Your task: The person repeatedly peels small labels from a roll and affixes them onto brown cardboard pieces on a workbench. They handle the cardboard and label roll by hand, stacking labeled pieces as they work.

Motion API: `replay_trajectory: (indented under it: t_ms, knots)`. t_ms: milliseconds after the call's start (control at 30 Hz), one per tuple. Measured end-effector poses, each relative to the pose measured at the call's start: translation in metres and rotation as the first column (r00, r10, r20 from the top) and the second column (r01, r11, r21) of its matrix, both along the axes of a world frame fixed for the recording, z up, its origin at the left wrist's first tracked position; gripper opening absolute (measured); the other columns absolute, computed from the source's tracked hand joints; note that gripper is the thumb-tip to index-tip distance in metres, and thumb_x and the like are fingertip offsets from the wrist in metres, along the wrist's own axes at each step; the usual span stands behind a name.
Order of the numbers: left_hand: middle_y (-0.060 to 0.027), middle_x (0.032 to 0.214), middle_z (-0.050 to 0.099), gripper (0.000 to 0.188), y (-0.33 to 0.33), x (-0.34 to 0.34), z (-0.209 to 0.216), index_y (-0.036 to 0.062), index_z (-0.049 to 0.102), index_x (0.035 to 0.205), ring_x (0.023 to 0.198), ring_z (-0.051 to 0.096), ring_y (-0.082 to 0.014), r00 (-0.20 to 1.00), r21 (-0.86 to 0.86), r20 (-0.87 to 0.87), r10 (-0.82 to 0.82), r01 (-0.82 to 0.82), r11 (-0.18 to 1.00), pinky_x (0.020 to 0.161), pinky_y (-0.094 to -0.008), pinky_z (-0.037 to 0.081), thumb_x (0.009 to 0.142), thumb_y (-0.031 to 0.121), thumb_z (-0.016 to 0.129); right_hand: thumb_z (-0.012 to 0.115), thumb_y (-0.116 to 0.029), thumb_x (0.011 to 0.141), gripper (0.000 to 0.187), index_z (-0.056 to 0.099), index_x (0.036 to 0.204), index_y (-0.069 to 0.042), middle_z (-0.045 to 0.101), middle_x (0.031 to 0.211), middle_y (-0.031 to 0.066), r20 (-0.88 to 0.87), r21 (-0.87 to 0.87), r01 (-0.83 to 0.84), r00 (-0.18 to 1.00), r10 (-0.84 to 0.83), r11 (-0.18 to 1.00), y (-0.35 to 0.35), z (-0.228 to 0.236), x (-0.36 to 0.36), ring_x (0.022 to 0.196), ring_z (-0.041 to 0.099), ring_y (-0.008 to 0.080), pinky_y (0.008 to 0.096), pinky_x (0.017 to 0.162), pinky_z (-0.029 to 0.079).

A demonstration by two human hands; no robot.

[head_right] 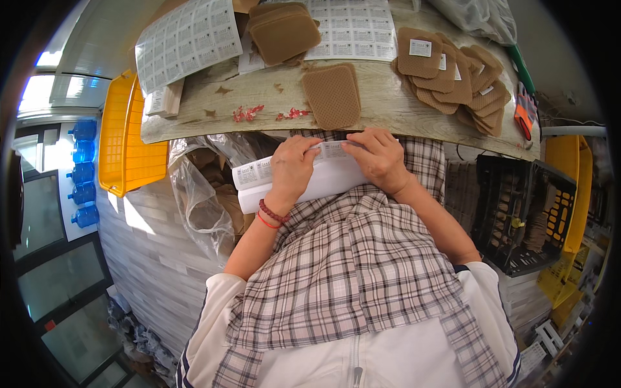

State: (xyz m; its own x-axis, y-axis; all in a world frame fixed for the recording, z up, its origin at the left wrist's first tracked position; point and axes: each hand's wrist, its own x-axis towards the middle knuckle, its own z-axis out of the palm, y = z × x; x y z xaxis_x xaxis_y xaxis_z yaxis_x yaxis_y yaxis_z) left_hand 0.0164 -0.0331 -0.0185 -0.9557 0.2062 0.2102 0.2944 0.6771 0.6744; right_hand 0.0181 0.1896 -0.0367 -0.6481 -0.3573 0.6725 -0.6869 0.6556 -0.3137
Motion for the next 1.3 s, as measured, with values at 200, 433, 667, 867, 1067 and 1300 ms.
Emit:
replay_trajectory:
  t_ms: [200,433,667,867,1067,1300]
  knots:
    - [-0.0105,0.089,0.067,0.013,0.002,-0.002,-0.002,0.0061,0.074,0.098,0.086,0.064,-0.0321,0.999,0.015,0.036,0.001,-0.002,1.000,0.081,-0.0427,0.050,0.086,0.010,0.070,0.078,0.000,0.075,0.017,0.071,0.089,-0.007,0.070,0.100,0.0073,0.219,-0.181,0.121,0.972,-0.080,0.976,-0.016,0.003,0.004,0.093,0.065,0.0288,0.0366,0.083,0.052]
    - [-0.0124,0.092,0.071,0.020,-0.002,-0.015,0.004,0.0053,0.076,0.105,0.086,0.068,-0.0303,0.956,0.119,0.295,-0.003,-0.033,0.992,0.079,-0.0387,0.053,0.087,0.012,0.071,0.073,0.000,0.087,0.011,0.065,0.093,-0.006,0.063,0.112,0.0089,0.418,-0.447,0.034,0.892,0.175,0.894,-0.008,0.000,0.016,0.099,0.059,0.0251,0.0310,0.086,0.050]
    - [-0.0181,0.121,0.066,0.009,0.010,-0.013,0.035,-0.0001,0.064,0.092,0.119,0.059,-0.0354,0.974,-0.100,0.222,-0.050,0.074,0.992,0.103,-0.0475,0.044,0.085,0.004,0.059,0.062,-0.008,0.102,0.005,0.060,0.103,-0.003,0.059,0.098,0.0003,0.637,-0.723,0.335,0.661,0.396,0.604,0.004,0.023,-0.041,0.089,0.054,0.0088,0.0237,0.083,0.046]
    - [-0.0288,0.144,0.051,0.013,0.017,-0.028,0.016,-0.0041,0.060,0.094,0.140,0.044,-0.0417,0.971,-0.151,-0.144,-0.192,0.170,0.974,0.117,-0.0524,0.034,0.084,-0.002,0.052,0.064,-0.005,0.098,0.005,0.063,0.101,-0.001,0.066,0.086,0.0046,0.691,-0.505,0.330,0.709,0.144,0.797,-0.008,0.006,-0.111,0.080,0.060,0.0129,0.0285,0.074,0.051]
    - [-0.0271,0.142,0.054,0.010,0.017,-0.035,0.010,-0.0025,0.060,0.096,0.140,0.046,-0.0408,0.974,-0.158,-0.109,-0.200,0.182,0.971,0.118,-0.0514,0.035,0.087,-0.003,0.055,0.066,-0.009,0.096,0.007,0.065,0.100,-0.004,0.071,0.089,0.0095,0.691,-0.294,0.371,0.719,-0.072,0.881,-0.017,0.006,-0.114,0.082,0.067,0.0213,0.0333,0.076,0.052]
    - [-0.0278,0.141,0.054,0.011,0.017,-0.036,0.011,-0.0035,0.059,0.096,0.139,0.047,-0.0415,0.972,-0.148,-0.118,-0.202,0.184,0.972,0.117,-0.0511,0.035,0.086,-0.003,0.054,0.067,-0.011,0.095,0.007,0.065,0.099,-0.005,0.072,0.089,0.0099,0.695,-0.237,0.377,0.710,-0.115,0.895,-0.018,0.009,-0.116,0.082,0.069,0.0252,0.0356,0.075,0.053]
